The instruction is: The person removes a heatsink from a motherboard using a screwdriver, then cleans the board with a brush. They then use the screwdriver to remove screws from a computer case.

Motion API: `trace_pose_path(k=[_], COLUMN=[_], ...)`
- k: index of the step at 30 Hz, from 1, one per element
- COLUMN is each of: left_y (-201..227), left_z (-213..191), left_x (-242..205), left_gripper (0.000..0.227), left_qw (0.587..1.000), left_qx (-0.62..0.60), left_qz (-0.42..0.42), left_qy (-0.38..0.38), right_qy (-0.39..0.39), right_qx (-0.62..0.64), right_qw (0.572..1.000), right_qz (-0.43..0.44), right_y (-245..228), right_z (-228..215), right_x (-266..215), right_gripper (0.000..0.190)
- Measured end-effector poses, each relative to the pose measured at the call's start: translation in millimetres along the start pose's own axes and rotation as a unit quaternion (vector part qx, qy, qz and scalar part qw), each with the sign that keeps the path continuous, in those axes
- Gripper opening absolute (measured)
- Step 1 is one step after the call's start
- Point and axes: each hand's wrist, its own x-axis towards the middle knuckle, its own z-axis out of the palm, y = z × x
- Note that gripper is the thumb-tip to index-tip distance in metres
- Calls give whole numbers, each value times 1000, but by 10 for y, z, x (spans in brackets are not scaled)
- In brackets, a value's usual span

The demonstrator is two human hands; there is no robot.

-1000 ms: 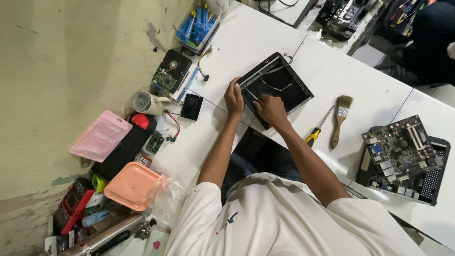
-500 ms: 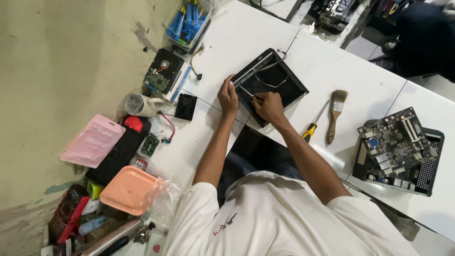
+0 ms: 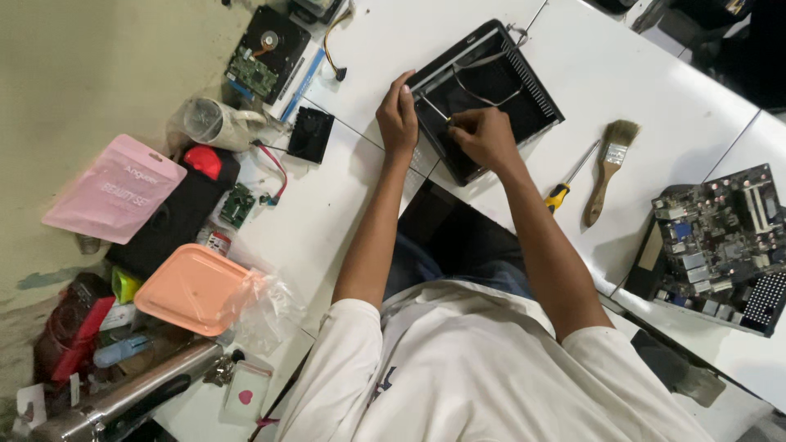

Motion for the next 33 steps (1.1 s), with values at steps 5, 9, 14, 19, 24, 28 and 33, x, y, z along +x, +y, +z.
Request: trace_pose_path(k=[5,9,14,19,24,28,33], left_y=[30,63,-5,-4,-26,-29,-10], left_z=[-12,-16,12,3,-2,-10,-11], left_x=[-25,-23,-43,-18,-36,-39,-38], left_gripper=[40,40,39,39,38,39,37], left_qw=[1000,1000,1000,1000,999,999,1000], left_qx=[-7,-16,-8,-1,-12,-17,-19], left_qz=[-18,-11,-1,-2,18,20,12], left_qy=[3,5,14,15,25,20,20], right_qy=[138,226,123,52,2,-60,106], right_qx=[-89,-112,-165,-249,-88,-33,-30], right_qw=[983,960,978,963,995,998,992], right_qz=[-82,-119,-29,83,-35,13,-54], right_y=[120,56,128,-171,29,-37,105], right_z=[297,338,401,294,203,-10,146], right_x=[-56,-118,28,-107,-19,-30,0], right_gripper=[28,35,21,27,34,27,17])
